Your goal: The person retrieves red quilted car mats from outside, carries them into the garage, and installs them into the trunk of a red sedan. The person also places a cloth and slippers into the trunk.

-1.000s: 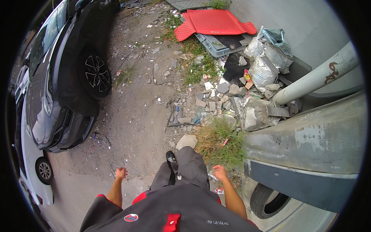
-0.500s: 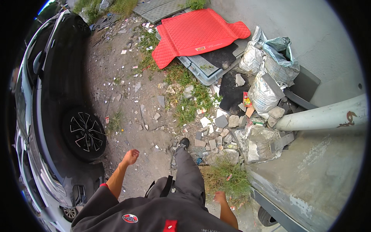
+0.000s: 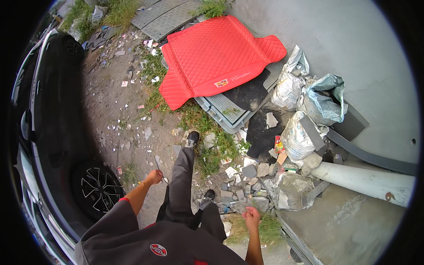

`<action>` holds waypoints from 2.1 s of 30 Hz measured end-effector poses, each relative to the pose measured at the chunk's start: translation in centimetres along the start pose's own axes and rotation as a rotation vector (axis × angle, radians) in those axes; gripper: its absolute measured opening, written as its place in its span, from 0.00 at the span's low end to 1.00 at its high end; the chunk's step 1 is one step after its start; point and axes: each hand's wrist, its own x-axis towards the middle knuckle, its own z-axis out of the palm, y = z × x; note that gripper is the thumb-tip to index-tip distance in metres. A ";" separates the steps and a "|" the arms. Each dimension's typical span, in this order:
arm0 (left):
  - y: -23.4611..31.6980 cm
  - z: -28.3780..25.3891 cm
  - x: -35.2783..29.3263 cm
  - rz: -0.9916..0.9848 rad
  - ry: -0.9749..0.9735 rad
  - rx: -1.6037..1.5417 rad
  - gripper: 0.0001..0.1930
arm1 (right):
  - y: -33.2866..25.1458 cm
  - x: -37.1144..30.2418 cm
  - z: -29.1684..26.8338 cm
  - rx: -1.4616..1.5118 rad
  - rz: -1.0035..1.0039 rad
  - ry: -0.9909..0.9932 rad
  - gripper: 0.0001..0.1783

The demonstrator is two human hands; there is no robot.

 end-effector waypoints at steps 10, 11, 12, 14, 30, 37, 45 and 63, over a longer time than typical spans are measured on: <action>26.3 -9.9 47.8 0.494 0.300 0.279 0.16 | -2.9 2.3 12.6 -0.201 0.548 0.027 0.15; 29.7 -9.4 50.8 0.511 0.326 0.288 0.20 | -3.0 2.8 13.9 -0.217 0.554 0.020 0.16; 31.3 -9.0 53.9 0.520 0.340 0.355 0.25 | -3.5 3.6 15.3 -0.234 0.547 -0.007 0.17; 33.3 -7.2 59.0 0.521 0.367 0.474 0.31 | -7.1 6.8 18.4 0.017 0.679 0.151 0.19; 41.1 -24.1 60.2 0.872 0.640 0.178 0.06 | -7.8 3.5 25.9 0.265 0.585 0.317 0.16; 51.6 -49.6 40.1 1.012 1.089 0.243 0.08 | -1.3 -5.3 25.2 0.435 0.381 0.387 0.19; 54.5 -62.6 -14.4 1.287 1.622 0.385 0.10 | 15.2 -16.3 28.5 0.656 0.318 0.526 0.15; 41.3 -30.7 -62.7 2.399 1.097 0.730 0.12 | 39.5 -45.5 21.1 0.860 0.126 1.092 0.18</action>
